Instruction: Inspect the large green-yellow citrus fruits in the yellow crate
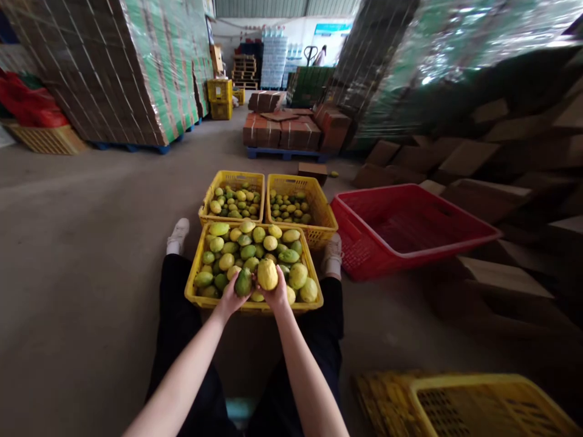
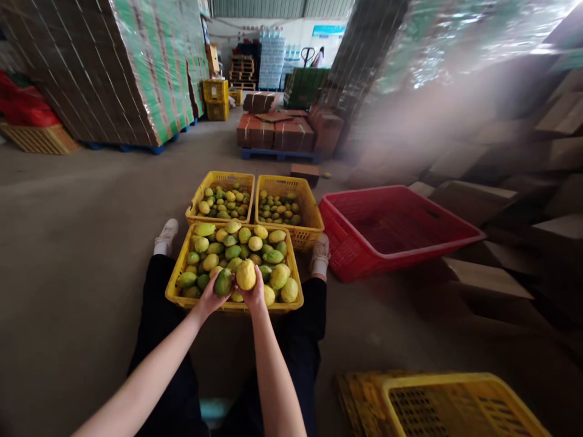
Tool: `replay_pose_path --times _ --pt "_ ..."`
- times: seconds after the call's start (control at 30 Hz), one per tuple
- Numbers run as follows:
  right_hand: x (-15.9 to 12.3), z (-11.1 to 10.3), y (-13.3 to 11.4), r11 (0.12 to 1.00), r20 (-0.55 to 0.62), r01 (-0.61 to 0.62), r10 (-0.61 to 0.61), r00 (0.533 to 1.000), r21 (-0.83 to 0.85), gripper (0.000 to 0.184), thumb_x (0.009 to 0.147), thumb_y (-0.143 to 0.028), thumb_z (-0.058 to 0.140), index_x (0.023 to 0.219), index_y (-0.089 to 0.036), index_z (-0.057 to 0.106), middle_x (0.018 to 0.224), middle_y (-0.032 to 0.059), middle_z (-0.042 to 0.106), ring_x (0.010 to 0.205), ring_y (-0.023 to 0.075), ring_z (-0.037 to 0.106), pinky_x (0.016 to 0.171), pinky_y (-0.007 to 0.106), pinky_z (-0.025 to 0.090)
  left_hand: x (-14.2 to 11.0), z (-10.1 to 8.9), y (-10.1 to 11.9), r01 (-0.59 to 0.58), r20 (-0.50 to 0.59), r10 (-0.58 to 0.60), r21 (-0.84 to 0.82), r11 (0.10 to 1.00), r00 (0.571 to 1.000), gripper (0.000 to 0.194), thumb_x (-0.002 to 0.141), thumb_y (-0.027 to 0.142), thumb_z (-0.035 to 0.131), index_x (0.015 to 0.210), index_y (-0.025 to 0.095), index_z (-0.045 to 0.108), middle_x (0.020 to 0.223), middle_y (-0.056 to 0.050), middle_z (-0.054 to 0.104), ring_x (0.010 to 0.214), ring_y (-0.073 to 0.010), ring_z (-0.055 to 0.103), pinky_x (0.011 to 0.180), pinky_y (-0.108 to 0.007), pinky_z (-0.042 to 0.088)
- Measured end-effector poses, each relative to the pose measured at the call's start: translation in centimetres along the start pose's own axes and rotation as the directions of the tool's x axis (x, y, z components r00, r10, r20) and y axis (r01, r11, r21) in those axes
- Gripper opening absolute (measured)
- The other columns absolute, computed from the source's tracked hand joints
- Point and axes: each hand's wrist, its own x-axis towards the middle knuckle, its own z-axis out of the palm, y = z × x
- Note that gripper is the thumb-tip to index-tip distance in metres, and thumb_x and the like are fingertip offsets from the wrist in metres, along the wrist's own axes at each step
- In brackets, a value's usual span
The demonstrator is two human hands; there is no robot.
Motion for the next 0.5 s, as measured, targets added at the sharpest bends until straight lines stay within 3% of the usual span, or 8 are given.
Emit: replay_pose_path --times 0.2,0.33,0.43,0.5 --pt "0.0 -0.7 0.0 0.999 0.050 -0.009 0.010 0.999 -0.031 0.035 0.098 -0.049 0.049 0.098 -0.020 0.070 0.078 0.0087 0.076 0.086 0.0300 0.076 0.061 0.040 0.061 -0.8 1.1 0.3 0.073 -0.022 -0.075 -0.102 0.992 0.997 0.044 0.106 0.037 0.048 0.147 0.021 0.054 0.105 -0.009 0.077 0.094 -0.0197 0.076 0.085 -0.033 0.066" --pt "-0.1 -0.8 0.1 0.999 0.053 0.020 -0.019 0.998 -0.031 0.037 0.095 -0.054 0.054 0.102 -0.021 0.070 0.079 0.0078 0.077 0.081 0.0287 0.075 0.058 0.036 0.058 -1.7 1.8 1.1 0.115 -0.123 -0.120 -0.046 0.992 0.985 0.040 0.104 0.038 0.047 0.135 0.016 0.060 0.094 -0.009 0.076 0.080 -0.0186 0.075 0.062 -0.025 0.062" --pt "-0.2 -0.6 0.2 0.999 0.031 0.039 -0.038 0.999 -0.021 0.036 0.094 -0.054 0.058 0.102 -0.021 0.071 0.078 0.0061 0.076 0.071 0.0244 0.072 0.052 0.031 0.053 -1.7 2.5 3.0 0.177 -0.220 -0.165 0.039 0.983 0.961 0.036 0.100 0.031 0.050 0.128 0.012 0.063 0.088 -0.010 0.075 0.070 -0.0214 0.073 0.042 -0.021 0.049" --pt "-0.3 -0.4 0.1 0.999 0.027 0.044 -0.043 0.999 -0.020 0.036 0.095 -0.054 0.058 0.100 -0.021 0.071 0.077 0.0052 0.076 0.066 0.0214 0.069 0.051 0.028 0.051 -1.2 3.8 5.4 0.152 -0.241 -0.128 0.082 0.985 0.962 0.033 0.099 0.023 0.050 0.127 0.011 0.061 0.092 -0.012 0.075 0.073 -0.0242 0.073 0.043 -0.024 0.050"
